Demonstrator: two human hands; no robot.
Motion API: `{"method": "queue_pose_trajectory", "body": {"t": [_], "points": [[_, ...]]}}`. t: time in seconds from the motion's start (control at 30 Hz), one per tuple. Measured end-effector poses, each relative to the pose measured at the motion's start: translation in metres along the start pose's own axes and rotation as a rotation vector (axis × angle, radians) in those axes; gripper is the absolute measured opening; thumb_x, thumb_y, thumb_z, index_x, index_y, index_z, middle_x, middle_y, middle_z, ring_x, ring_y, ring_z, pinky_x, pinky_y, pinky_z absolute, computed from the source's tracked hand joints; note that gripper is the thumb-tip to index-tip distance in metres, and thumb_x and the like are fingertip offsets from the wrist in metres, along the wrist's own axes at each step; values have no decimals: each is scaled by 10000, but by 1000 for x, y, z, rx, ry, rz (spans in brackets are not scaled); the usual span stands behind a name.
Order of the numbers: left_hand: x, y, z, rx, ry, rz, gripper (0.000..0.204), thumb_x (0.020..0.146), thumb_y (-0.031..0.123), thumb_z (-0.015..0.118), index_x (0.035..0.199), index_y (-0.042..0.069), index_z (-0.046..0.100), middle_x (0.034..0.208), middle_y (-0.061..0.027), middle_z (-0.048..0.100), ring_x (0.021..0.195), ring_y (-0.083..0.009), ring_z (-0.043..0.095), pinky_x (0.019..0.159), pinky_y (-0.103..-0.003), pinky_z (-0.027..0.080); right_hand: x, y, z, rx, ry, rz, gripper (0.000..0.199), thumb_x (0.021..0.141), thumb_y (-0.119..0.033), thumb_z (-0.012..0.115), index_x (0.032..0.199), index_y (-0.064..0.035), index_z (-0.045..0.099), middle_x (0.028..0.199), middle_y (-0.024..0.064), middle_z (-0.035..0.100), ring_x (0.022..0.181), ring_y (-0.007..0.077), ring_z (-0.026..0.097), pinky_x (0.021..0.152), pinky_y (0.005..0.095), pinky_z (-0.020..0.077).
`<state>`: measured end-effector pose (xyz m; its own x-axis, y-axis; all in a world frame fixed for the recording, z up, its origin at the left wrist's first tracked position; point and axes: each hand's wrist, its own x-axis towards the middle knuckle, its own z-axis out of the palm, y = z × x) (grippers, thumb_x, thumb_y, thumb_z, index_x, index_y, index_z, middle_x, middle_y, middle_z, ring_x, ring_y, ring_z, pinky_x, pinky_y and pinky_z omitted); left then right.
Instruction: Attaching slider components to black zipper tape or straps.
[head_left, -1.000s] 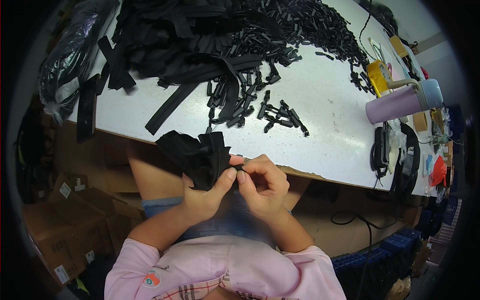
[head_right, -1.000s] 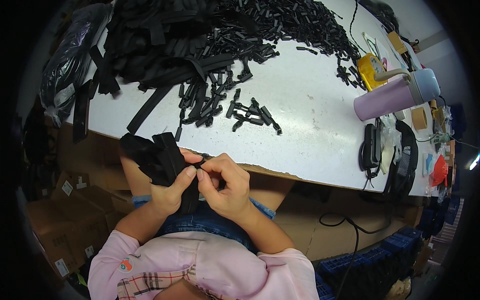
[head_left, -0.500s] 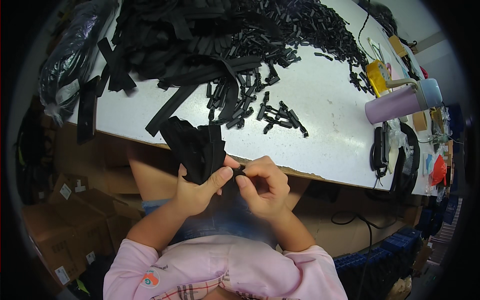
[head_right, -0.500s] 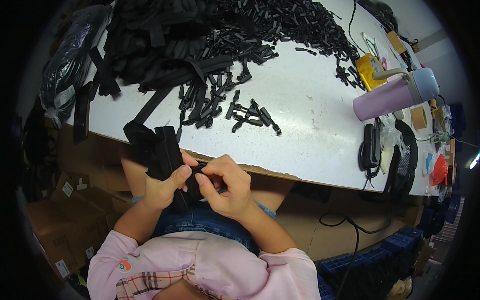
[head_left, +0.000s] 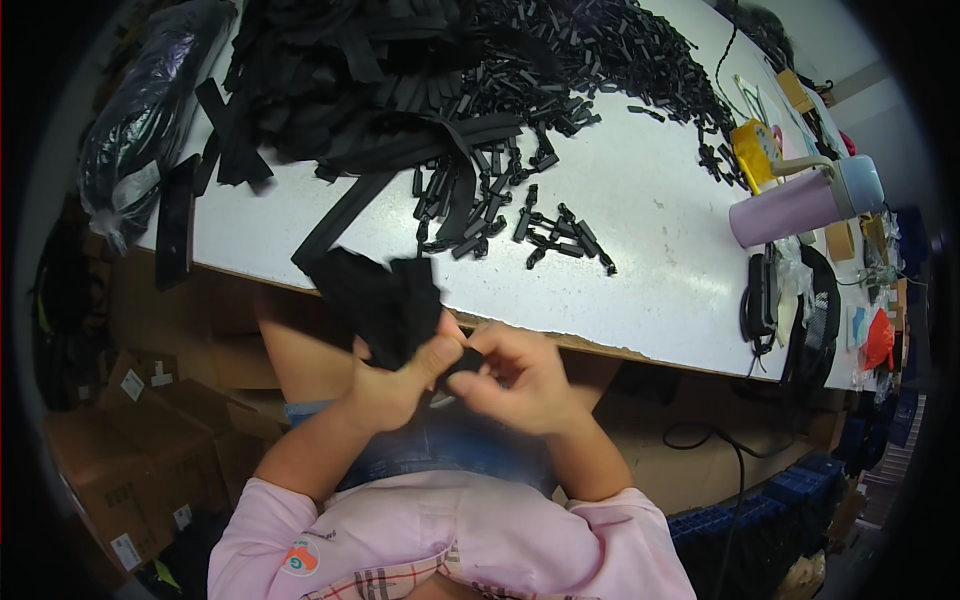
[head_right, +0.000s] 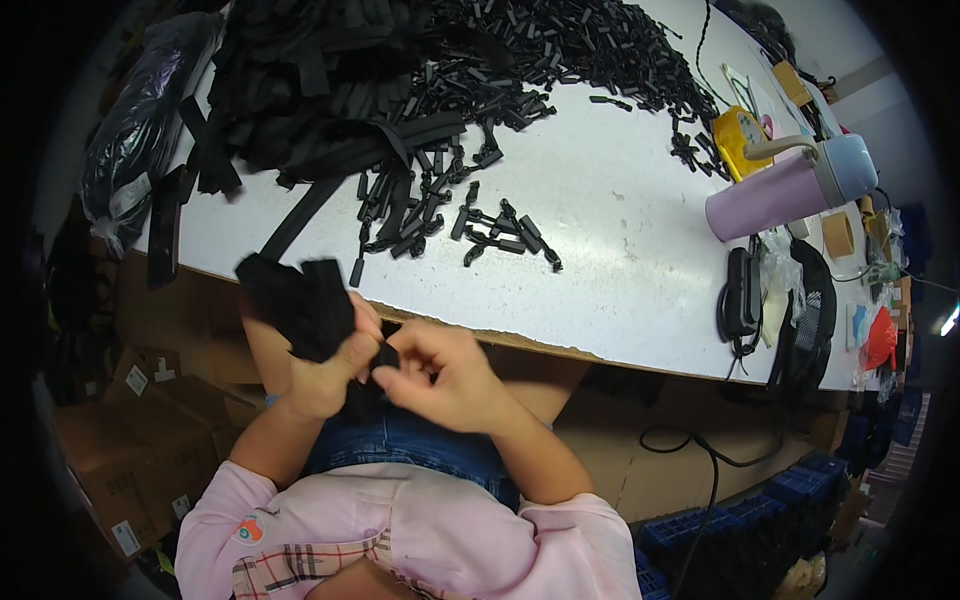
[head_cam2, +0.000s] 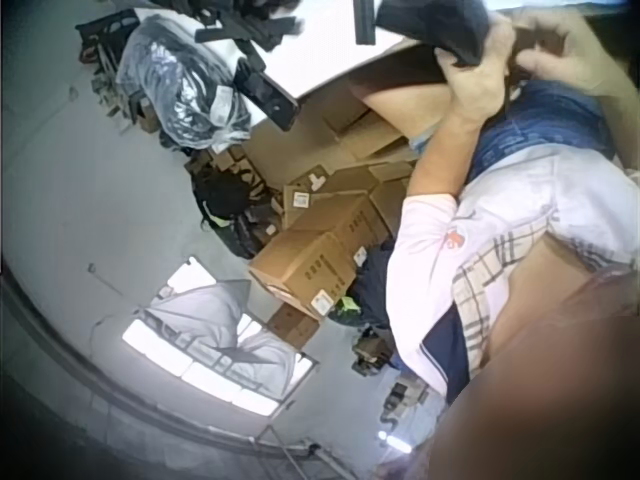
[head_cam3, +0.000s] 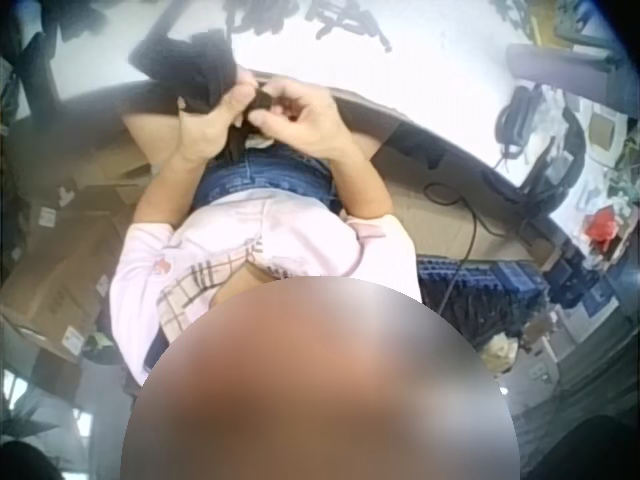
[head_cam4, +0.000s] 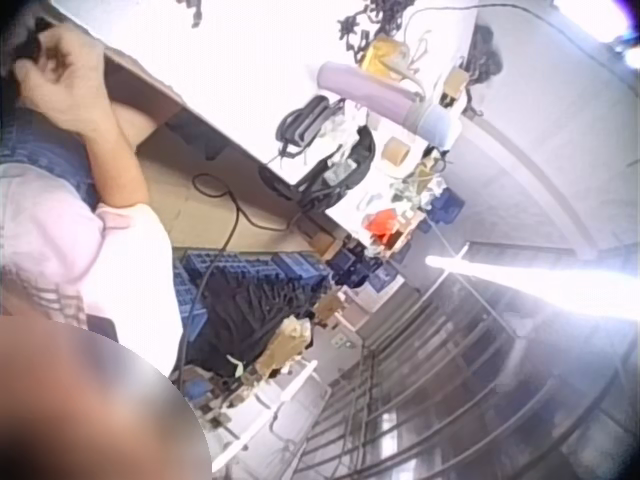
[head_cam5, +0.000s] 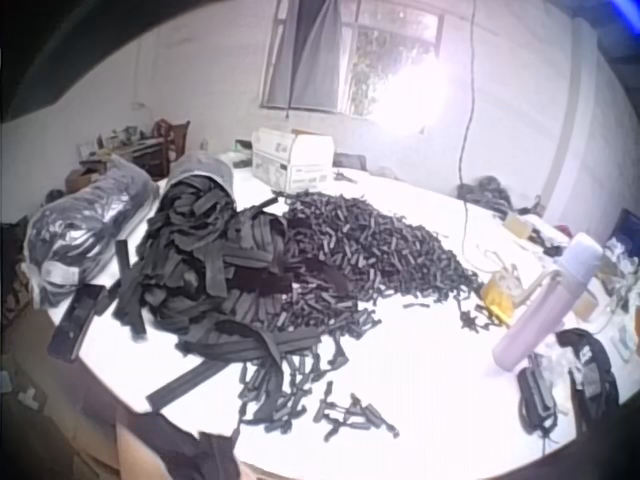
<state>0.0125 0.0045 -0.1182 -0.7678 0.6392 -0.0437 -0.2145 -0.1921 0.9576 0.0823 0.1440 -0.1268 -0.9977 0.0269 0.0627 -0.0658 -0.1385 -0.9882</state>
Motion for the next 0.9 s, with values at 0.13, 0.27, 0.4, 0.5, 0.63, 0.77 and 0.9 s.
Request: {"method": "queue_pose_trajectory", "body": {"t": [0.13, 0.27, 0.4, 0.5, 0.63, 0.77, 0.9], "points": [[11, 7, 0, -49, 172, 23, 129, 785, 139, 591, 832, 25, 551, 623, 8, 505, 463, -38, 421, 412, -166, 340, -3, -4, 5, -516, 86, -94, 203, 654, -68, 651, 822, -9, 553, 654, 48, 498, 465, 114, 447, 409, 227, 366], [4, 2, -8, 39, -91, -187, 167, 776, 156, 602, 871, 25, 560, 598, 10, 511, 457, -34, 423, 389, -166, 317, 15, -31, 10, -600, 371, -426, 364, 637, -43, 656, 986, -6, 561, 774, 98, 509, 595, 173, 512, 441, 227, 404], [4, 2, -5, -129, -110, -221, 220, 737, 138, 644, 900, 26, 549, 642, -9, 519, 477, -46, 445, 392, -170, 330, 14, -22, -2, -578, 296, -490, 265, 686, -5, 623, 940, 24, 552, 751, 81, 515, 570, 125, 508, 470, 204, 405], [5, -5, -6, -198, -84, -197, 242, 720, 124, 659, 902, 21, 539, 685, -27, 524, 509, -63, 469, 419, -181, 367, 5, -18, 0, -245, 232, -308, 154, 741, 1, 583, 887, 32, 547, 741, 59, 518, 569, 83, 503, 494, 187, 405], [-1, -11, 0, -232, 19, -71, 200, 740, 85, 629, 900, 14, 532, 727, -40, 532, 559, -87, 500, 480, -199, 417, 2, -17, 6, 124, 168, -68, 60, 801, -3, 516, 839, 37, 538, 719, 51, 548, 614, 63, 524, 542, 173, 428], [1, -9, 6, -135, 28, 6, 131, 762, 68, 605, 864, 16, 541, 735, -25, 533, 577, -83, 508, 507, -200, 422, 2, -13, 9, 7, 234, -60, 59, 801, -16, 521, 828, 32, 540, 695, 54, 573, 612, 67, 541, 546, 174, 447], [-3, -10, 3, 560, 56, 330, 90, 734, 57, 622, 811, 37, 579, 706, -40, 534, 587, -130, 523, 533, -210, 419, -1, -2, 8, -25, 258, -107, 58, 792, -30, 538, 812, 24, 546, 679, 47, 573, 561, 57, 526, 492, 177, 436]]}}
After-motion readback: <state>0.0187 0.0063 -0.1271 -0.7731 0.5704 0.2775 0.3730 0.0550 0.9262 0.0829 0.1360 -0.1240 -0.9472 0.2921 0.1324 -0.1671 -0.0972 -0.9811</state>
